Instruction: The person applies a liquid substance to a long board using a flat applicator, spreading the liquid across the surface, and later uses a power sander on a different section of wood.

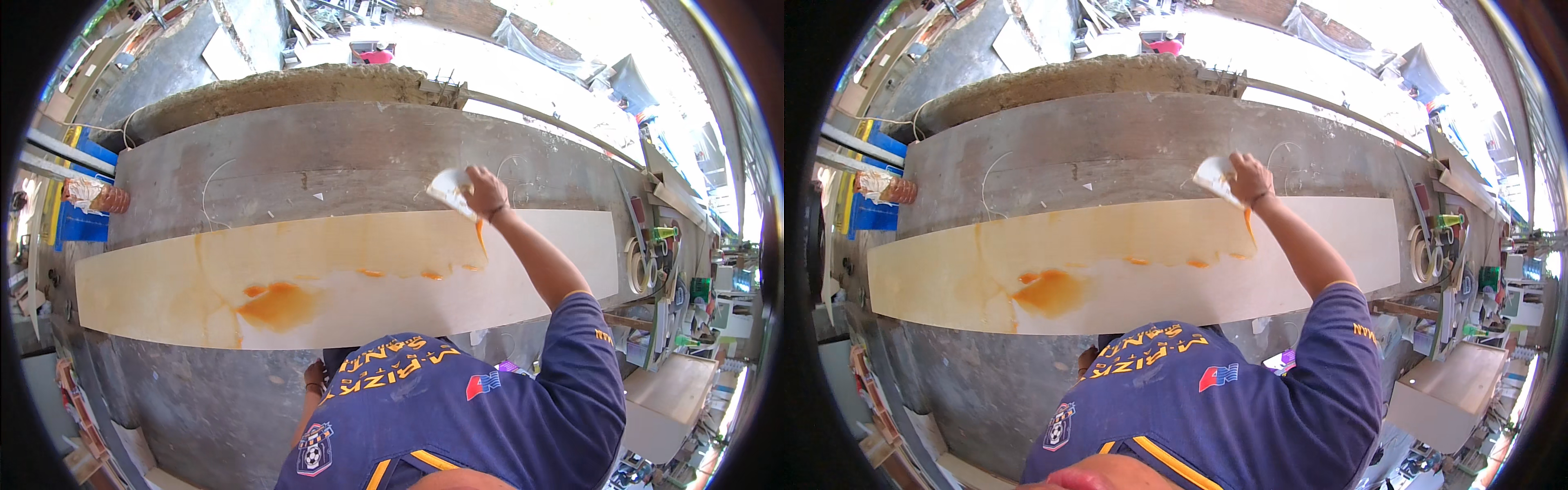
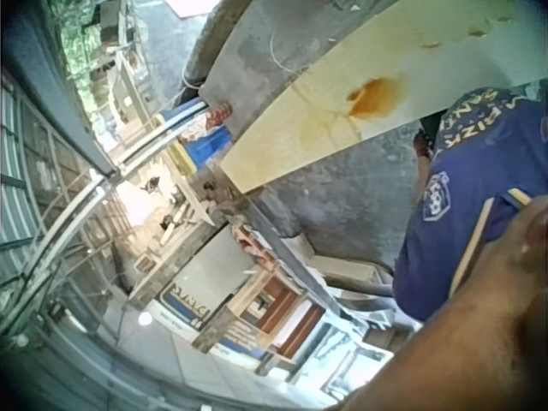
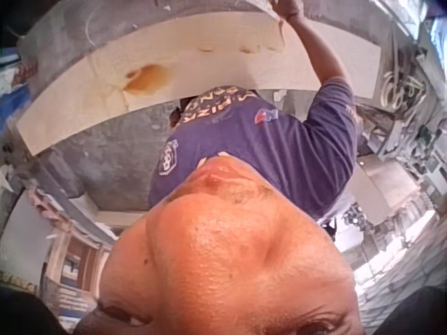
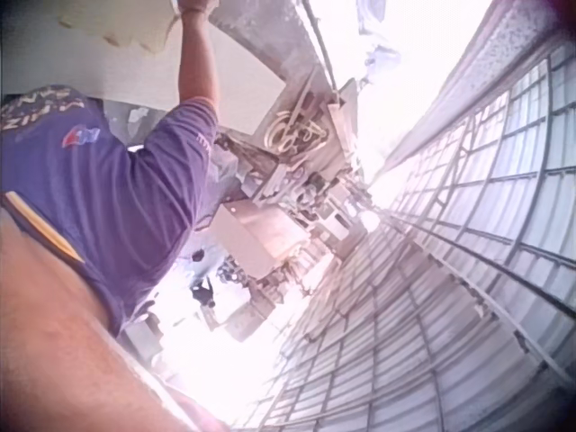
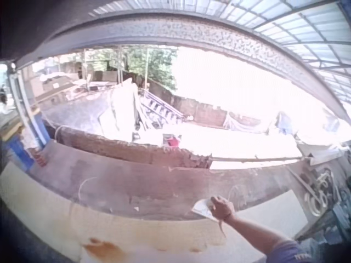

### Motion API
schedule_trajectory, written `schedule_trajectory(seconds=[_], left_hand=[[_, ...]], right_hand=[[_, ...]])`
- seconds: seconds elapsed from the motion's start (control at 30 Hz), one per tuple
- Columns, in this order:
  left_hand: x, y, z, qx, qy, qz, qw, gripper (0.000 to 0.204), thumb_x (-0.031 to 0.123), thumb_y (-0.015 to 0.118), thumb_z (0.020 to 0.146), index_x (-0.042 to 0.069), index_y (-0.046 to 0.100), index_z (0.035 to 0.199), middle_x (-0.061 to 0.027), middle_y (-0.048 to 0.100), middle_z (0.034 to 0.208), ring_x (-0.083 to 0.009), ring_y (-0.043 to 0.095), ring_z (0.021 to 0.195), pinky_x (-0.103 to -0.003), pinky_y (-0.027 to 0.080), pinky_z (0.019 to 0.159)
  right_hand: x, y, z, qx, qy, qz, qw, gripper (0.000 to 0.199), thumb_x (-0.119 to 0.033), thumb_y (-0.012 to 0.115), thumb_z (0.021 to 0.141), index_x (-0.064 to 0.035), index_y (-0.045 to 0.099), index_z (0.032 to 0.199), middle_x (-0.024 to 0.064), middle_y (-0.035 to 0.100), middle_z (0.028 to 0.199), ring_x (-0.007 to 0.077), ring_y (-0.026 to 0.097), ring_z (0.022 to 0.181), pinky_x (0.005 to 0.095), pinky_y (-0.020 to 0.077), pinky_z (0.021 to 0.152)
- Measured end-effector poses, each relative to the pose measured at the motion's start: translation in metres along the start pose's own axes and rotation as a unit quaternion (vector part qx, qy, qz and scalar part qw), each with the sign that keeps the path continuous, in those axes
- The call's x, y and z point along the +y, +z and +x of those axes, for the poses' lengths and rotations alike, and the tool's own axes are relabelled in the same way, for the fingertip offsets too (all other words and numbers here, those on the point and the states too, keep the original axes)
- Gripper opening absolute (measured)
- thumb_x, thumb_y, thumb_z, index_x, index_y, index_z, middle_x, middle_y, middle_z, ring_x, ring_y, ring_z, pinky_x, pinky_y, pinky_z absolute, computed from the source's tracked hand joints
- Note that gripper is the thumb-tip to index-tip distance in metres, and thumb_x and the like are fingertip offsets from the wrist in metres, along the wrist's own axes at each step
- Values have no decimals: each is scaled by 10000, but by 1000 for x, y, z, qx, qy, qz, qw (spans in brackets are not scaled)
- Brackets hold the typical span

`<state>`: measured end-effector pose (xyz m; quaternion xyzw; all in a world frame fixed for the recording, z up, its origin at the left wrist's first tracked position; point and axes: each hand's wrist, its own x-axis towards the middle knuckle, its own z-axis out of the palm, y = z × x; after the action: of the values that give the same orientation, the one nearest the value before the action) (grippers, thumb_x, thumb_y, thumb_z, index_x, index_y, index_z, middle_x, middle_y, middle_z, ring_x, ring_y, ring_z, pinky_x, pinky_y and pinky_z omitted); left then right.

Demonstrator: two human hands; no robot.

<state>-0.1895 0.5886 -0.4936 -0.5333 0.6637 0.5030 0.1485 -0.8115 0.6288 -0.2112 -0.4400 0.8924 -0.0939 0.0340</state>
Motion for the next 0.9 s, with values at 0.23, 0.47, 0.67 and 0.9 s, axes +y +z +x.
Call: schedule_trajectory(seconds=[0.23,0.47,0.67,0.9], left_hand=[[35,-20,4,19,-231,-398,887,327,334,425,906,49,544,1017,-74,636,845,-169,588,672,-316,428,499],[18,-15,26,12,67,43,997,245,242,485,876,35,556,984,-70,637,859,-151,590,630,-275,433,436],[36,-31,-1,-17,125,194,973,285,121,581,774,49,548,1047,-54,639,955,-171,614,805,-304,492,597],[-81,-5,38,56,209,272,937,443,99,721,603,113,583,1024,-7,630,963,-197,586,898,-326,491,780]], right_hand=[[49,-23,-64,-40,-60,61,996,372,-219,634,699,-66,497,1009,155,565,1002,349,537,966,431,446,796],[93,16,-46,49,-10,-32,998,454,-266,619,734,-65,480,1117,175,553,995,377,540,909,460,452,738],[99,-26,-18,95,35,18,995,432,-239,662,690,-64,484,1043,167,566,941,357,558,909,442,455,754],[111,-32,-106,-200,48,19,978,473,-224,649,695,-81,485,1115,133,547,1059,333,530,1006,427,440,818]])
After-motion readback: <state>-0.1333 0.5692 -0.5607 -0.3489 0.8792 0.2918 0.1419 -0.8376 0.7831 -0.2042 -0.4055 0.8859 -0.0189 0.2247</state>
